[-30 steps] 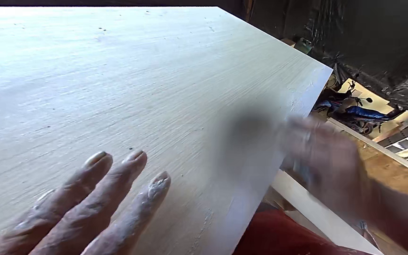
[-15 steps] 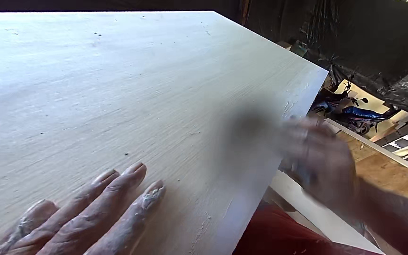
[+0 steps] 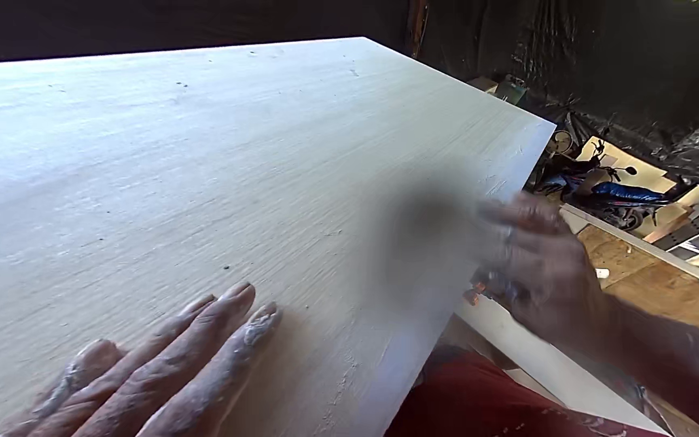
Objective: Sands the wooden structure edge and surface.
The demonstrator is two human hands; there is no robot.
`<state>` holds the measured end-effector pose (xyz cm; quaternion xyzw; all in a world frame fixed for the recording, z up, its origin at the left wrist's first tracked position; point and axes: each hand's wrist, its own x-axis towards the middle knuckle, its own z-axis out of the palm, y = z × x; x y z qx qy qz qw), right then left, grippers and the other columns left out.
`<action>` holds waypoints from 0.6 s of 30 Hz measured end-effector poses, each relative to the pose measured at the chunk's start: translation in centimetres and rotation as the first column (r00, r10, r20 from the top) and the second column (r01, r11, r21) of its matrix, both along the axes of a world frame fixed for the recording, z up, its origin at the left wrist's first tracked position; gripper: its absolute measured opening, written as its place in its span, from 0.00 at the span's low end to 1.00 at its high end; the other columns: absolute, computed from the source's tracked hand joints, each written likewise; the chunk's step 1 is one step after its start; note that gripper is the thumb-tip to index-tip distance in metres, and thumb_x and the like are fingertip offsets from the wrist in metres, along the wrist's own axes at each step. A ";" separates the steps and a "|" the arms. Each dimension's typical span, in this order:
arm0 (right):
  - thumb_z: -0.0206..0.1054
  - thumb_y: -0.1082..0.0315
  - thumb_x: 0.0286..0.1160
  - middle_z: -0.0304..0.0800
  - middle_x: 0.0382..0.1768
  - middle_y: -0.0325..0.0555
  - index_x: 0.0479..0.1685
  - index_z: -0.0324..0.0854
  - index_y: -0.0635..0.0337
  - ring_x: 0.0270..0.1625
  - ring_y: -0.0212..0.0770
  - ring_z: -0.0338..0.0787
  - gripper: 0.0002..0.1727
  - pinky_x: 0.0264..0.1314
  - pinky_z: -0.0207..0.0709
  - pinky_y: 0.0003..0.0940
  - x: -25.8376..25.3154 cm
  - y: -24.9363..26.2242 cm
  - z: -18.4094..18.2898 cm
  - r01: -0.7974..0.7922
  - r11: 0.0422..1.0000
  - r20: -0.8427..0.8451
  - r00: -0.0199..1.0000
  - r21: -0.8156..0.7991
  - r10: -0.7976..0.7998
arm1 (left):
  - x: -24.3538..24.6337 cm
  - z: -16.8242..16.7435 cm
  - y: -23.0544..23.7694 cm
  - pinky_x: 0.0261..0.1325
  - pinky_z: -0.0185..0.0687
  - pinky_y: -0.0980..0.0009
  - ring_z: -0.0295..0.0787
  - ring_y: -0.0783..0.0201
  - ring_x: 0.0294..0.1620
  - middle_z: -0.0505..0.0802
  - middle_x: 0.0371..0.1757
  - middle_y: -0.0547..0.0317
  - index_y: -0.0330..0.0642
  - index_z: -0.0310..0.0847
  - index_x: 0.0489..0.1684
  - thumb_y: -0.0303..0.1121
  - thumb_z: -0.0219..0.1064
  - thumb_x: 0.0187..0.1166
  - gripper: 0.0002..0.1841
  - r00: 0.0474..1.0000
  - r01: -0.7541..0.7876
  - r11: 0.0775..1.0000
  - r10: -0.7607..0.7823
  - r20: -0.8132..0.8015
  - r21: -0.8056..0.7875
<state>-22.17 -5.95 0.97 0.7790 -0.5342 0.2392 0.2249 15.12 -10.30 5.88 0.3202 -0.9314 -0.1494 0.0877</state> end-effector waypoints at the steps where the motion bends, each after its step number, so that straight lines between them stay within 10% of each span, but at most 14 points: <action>1: 0.60 0.70 0.76 0.92 0.67 0.42 0.60 0.92 0.53 0.80 0.51 0.79 0.19 0.87 0.61 0.57 -0.1 0.0 -0.1 -0.035 0.999 0.004 0.999 0.010 0.034 | 0.0 0.0 0.1 0.86 0.52 0.33 0.63 0.27 0.86 0.70 0.85 0.25 0.28 0.62 0.87 0.70 0.64 0.70 0.55 1.000 -0.006 1.000 0.006 -0.004 -0.014; 18: 0.59 0.74 0.74 0.91 0.68 0.41 0.65 0.90 0.53 0.81 0.53 0.78 0.23 0.87 0.61 0.59 -2.2 -1.0 -0.1 0.032 0.998 0.027 0.999 0.046 -0.033 | -0.3 0.5 -0.3 0.86 0.51 0.34 0.65 0.28 0.86 0.71 0.84 0.24 0.25 0.62 0.85 0.69 0.63 0.71 0.55 0.999 0.006 1.000 -0.005 0.046 -0.024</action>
